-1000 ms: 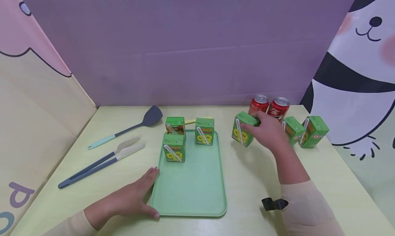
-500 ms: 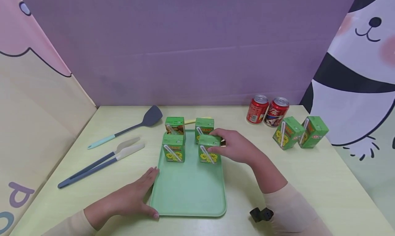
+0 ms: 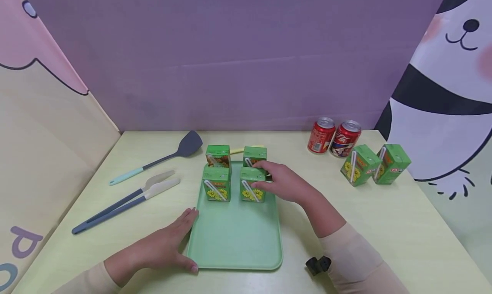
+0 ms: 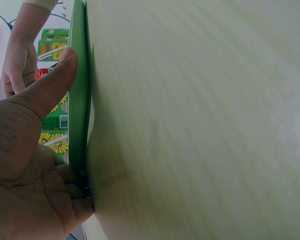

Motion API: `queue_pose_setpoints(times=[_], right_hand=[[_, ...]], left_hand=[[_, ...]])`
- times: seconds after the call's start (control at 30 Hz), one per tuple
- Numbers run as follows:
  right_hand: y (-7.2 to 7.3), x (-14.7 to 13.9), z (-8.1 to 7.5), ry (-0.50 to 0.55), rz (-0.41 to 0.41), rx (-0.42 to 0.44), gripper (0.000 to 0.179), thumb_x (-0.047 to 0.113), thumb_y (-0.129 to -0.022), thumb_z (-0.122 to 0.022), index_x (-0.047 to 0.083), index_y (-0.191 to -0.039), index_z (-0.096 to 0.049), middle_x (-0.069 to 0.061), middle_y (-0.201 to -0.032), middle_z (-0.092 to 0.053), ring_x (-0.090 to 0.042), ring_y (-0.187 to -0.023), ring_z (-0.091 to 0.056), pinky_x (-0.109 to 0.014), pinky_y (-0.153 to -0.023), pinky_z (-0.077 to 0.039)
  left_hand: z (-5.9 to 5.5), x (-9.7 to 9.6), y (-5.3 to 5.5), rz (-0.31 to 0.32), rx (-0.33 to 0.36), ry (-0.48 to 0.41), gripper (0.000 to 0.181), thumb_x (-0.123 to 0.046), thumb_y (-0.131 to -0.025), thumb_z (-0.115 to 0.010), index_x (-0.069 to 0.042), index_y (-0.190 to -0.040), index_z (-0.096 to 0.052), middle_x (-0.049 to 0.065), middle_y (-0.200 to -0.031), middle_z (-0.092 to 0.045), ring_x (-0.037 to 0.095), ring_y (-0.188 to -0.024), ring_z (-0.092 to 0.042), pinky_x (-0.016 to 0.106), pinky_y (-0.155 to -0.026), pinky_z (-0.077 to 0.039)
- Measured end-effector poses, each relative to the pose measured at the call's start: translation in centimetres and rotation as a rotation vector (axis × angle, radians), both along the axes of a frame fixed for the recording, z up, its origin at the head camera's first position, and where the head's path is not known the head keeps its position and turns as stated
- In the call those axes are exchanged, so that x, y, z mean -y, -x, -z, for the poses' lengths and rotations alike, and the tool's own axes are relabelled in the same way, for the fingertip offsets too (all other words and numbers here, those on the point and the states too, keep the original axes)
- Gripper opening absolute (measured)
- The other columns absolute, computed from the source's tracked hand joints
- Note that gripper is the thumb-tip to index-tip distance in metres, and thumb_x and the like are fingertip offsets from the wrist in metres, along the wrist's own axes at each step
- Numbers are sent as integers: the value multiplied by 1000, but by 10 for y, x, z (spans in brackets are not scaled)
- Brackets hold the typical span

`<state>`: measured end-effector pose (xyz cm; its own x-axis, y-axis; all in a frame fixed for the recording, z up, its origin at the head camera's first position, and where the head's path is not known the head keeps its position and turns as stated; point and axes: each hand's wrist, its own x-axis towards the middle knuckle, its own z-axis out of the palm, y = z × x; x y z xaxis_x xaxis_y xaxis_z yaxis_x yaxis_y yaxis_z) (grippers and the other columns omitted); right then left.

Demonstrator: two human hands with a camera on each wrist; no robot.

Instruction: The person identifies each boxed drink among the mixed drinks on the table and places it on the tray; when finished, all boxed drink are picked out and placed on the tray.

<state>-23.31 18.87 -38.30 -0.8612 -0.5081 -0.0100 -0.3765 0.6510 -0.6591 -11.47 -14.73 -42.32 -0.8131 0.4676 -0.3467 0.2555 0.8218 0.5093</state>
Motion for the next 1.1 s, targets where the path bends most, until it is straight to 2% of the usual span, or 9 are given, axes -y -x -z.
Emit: queue_pose_setpoints(times=[0.3, 0.43, 0.53, 0.67, 0.77, 0.93, 1.1], right_hand=[[-2, 0, 0, -1, 2, 24, 52, 40, -90, -70, 19, -134, -52, -1, -116, -63, -18, -104, -62, -40, -91, -53], [-2, -3, -2, -5, -10, 15, 57, 48, -89, -69, 20, -136, -51, -1, -121, -62, -20, -109, -61, -41, -93, -52], [-1, -12, -7, 23, -2, 20, 58, 52, -89, -66, 21, -137, -52, -1, -128, -61, -22, -117, -60, -44, -96, -51], [-1, -32, -23, 61, 40, -9, 53, 49, -95, -60, 17, -136, -52, -5, -131, -61, -24, -121, -58, -48, -99, -50], [-2, -52, -38, 49, 131, -80, 50, 47, -98, -56, 14, -136, -52, -9, -131, -61, -27, -120, -59, -50, -98, -51], [-3, -92, -59, -1, 374, -176, 61, 53, -97, -52, 10, -139, -47, -15, -134, -56, -38, -121, -56, -59, -97, -47], [0, -131, -65, -96, 586, -206, 80, 61, -96, -44, 7, -153, -28, -27, -149, -39, -51, -130, -39, -72, -96, -37]], left_hand=[[0, 1, 0, 7, -14, -3, 135, -72, -62, -76, -10, -159, -6, 11, -166, -2, 28, -153, -3, 54, -116, -26], [1, 1, -1, 6, -10, -5, 135, -72, -62, -76, -10, -159, -6, 11, -166, -2, 27, -153, -3, 54, -116, -27], [2, 1, 0, 7, -10, -3, 135, -72, -62, -76, -11, -159, -5, 10, -166, -2, 27, -153, -3, 54, -116, -27], [2, 1, 0, 7, -12, -2, 135, -73, -62, -75, -11, -159, -5, 10, -166, -1, 27, -153, -3, 54, -116, -27], [2, 1, -1, 6, -16, -5, 135, -72, -62, -76, -10, -159, -6, 11, -166, -2, 28, -153, -4, 54, -116, -27], [1, 1, -2, 5, -26, -12, 134, -70, -62, -78, -9, -158, -7, 12, -166, -4, 28, -153, -5, 54, -116, -27], [0, 0, -2, 3, -20, -10, 134, -70, -62, -78, -9, -159, -7, 11, -166, -3, 27, -153, -4, 54, -116, -27]])
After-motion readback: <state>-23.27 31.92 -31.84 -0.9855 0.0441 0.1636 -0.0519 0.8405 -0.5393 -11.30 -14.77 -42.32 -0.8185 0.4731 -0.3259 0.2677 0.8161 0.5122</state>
